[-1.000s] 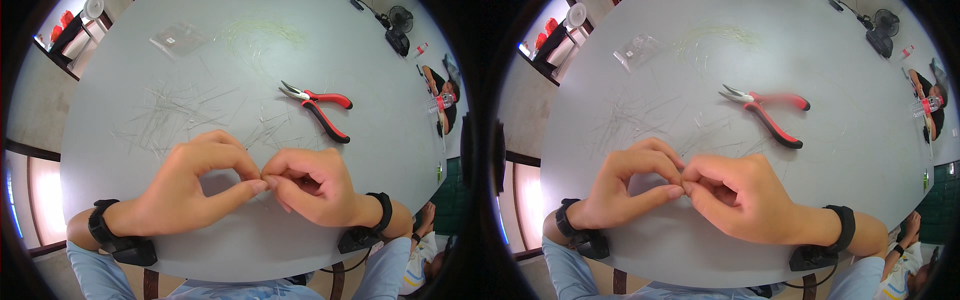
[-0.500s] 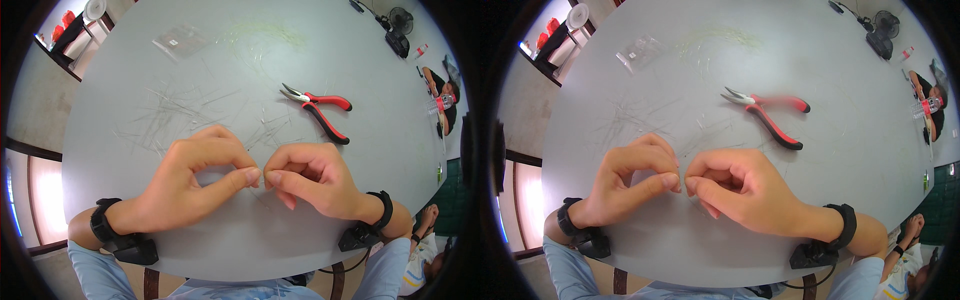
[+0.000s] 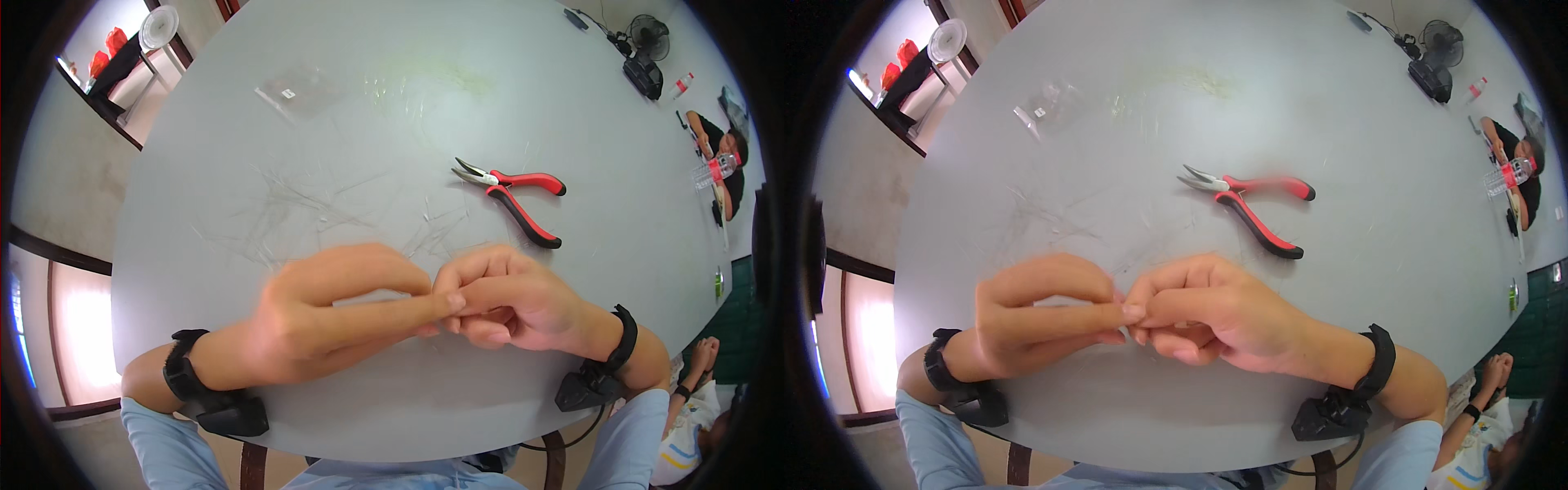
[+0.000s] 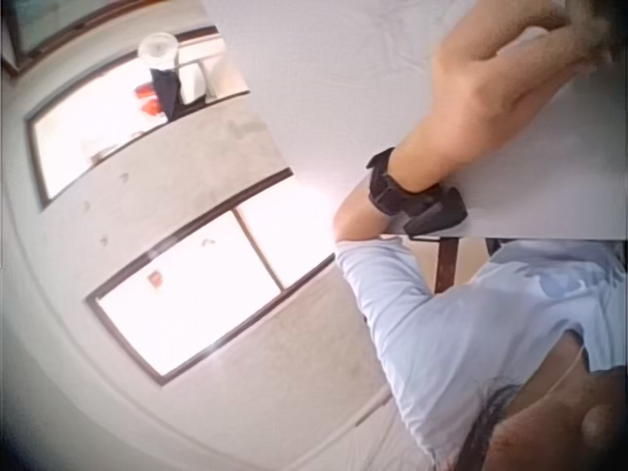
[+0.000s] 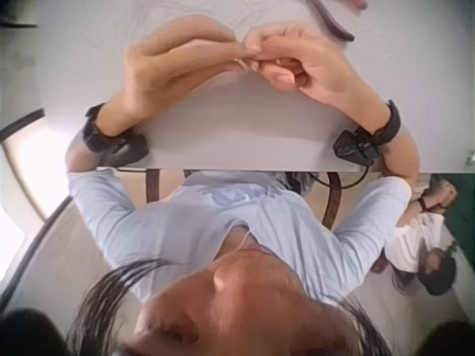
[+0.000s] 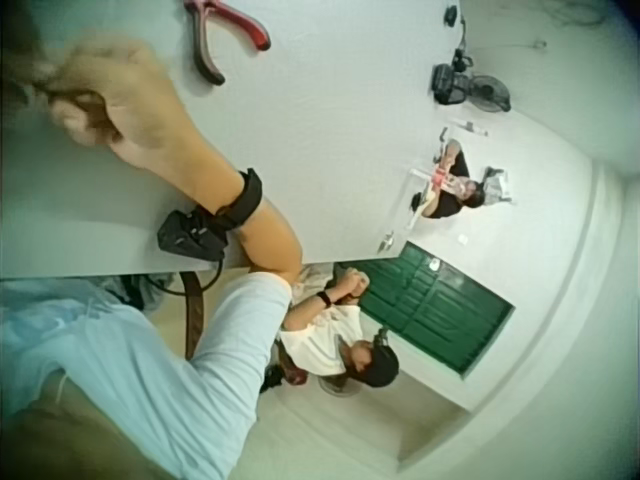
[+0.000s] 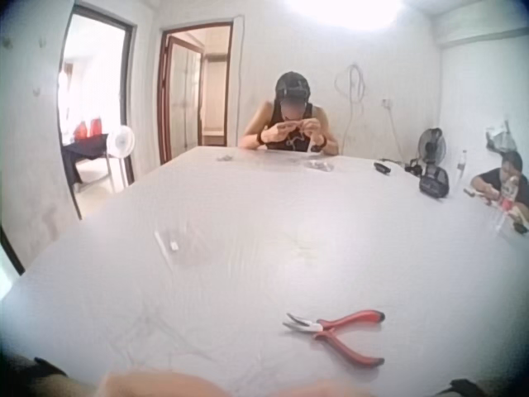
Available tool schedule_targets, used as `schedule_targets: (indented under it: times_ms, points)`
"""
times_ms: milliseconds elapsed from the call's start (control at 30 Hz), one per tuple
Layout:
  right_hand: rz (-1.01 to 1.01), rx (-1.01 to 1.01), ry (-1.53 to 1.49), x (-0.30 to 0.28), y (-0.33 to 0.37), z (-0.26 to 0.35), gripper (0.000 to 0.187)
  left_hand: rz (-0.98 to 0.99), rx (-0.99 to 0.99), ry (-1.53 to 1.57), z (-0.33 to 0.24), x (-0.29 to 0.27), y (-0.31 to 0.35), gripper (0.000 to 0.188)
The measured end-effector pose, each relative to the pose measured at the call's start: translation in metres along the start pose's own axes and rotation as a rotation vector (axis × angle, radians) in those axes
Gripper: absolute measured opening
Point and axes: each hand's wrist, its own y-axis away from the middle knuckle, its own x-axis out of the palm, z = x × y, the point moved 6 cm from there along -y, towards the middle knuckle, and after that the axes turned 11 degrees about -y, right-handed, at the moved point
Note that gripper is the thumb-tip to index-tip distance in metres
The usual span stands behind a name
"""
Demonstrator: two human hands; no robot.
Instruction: The person assembles components for a fishing rig by hand and with pliers, handling small clear segments of fishing line, threading them together, and using the pliers to tighten or cut the line over a white table.
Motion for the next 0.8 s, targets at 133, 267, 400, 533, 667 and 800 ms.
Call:
schedule_targets:
  times_ms: [133,267,400,533,667,800]
  points:
    - [0.080,0.075,-0.017,0.004,-0.001,-0.008,0.012,-0.025,0.143,-0.025,-0.006,-0.003,0.002,0.034]
    - [0.080,0.055,0.004,0.006,-0.002,-0.008,0.013,-0.014,0.074,-0.056,-0.008,-0.004,0.001,0.022]
    - [0.065,0.010,0.119,0.005,-0.001,-0.002,0.016,-0.042,0.025,-0.081,-0.006,-0.004,0.002,0.018]
    - [-0.049,-0.134,0.546,0.013,0.005,0.015,0.018,0.007,-0.162,-0.093,0.003,-0.009,0.002,0.012]
    - [-0.319,-0.414,0.990,0.007,0.013,0.041,0.013,0.061,-0.313,-0.056,0.014,-0.013,0.003,0.006]
    - [-0.577,-0.965,1.801,0.009,0.034,0.080,0.020,0.101,-0.436,0.046,0.024,-0.016,0.006,0.004]
